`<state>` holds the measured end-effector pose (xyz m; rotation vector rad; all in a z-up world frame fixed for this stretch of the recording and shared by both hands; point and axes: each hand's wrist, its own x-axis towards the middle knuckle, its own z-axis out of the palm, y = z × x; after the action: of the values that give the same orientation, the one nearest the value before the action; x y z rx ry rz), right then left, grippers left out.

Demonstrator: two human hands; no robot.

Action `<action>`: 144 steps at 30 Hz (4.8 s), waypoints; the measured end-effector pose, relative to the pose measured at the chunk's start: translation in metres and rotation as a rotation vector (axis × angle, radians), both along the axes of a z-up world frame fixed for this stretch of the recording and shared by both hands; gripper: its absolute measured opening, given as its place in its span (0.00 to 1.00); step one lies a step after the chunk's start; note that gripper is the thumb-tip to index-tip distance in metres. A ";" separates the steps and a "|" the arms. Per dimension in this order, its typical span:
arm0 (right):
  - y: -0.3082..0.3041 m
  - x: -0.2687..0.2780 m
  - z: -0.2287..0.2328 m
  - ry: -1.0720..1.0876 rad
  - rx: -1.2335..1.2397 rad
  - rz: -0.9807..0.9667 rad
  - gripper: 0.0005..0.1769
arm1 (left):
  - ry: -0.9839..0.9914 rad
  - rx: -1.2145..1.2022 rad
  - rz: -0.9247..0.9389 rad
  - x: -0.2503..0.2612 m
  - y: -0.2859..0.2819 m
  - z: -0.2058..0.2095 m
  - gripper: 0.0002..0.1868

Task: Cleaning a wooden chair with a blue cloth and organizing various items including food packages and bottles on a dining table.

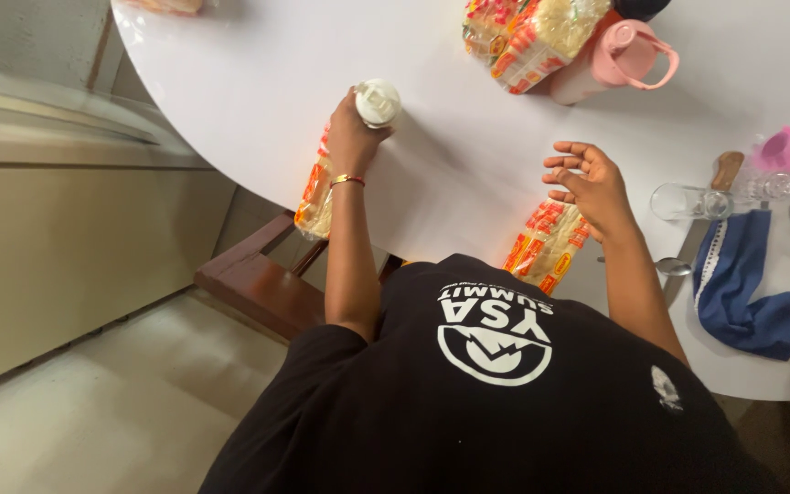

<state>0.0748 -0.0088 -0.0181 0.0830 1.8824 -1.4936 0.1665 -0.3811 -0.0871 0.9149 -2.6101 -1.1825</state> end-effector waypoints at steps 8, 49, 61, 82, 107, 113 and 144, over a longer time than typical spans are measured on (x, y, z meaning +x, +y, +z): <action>0.001 0.001 0.001 -0.009 -0.006 -0.011 0.22 | -0.061 0.001 0.027 -0.008 0.004 0.032 0.36; -0.043 -0.015 -0.032 -0.010 0.005 0.195 0.24 | 0.145 -0.034 0.000 0.011 -0.116 -0.121 0.57; 0.035 -0.125 -0.051 1.203 0.240 -0.340 0.15 | 0.864 0.386 0.210 0.009 0.047 0.101 0.19; 0.080 -0.066 -0.076 0.124 -0.112 -0.448 0.25 | 0.140 0.564 -0.653 0.005 0.179 0.093 0.25; 0.081 0.016 -0.055 -0.036 0.090 -0.196 0.27 | 0.037 0.361 -0.694 -0.035 0.233 -0.111 0.49; 0.088 -0.010 -0.061 0.263 0.333 -0.151 0.27 | 0.132 0.450 -0.495 -0.025 0.218 -0.143 0.48; 0.031 -0.170 -0.075 0.964 0.678 0.141 0.49 | 0.069 0.647 -0.322 0.007 0.148 0.022 0.20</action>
<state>-0.0950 0.0227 -0.0934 -0.5353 3.0135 -0.7492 0.1739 -0.2329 -0.0652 0.5102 -2.3976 -2.1706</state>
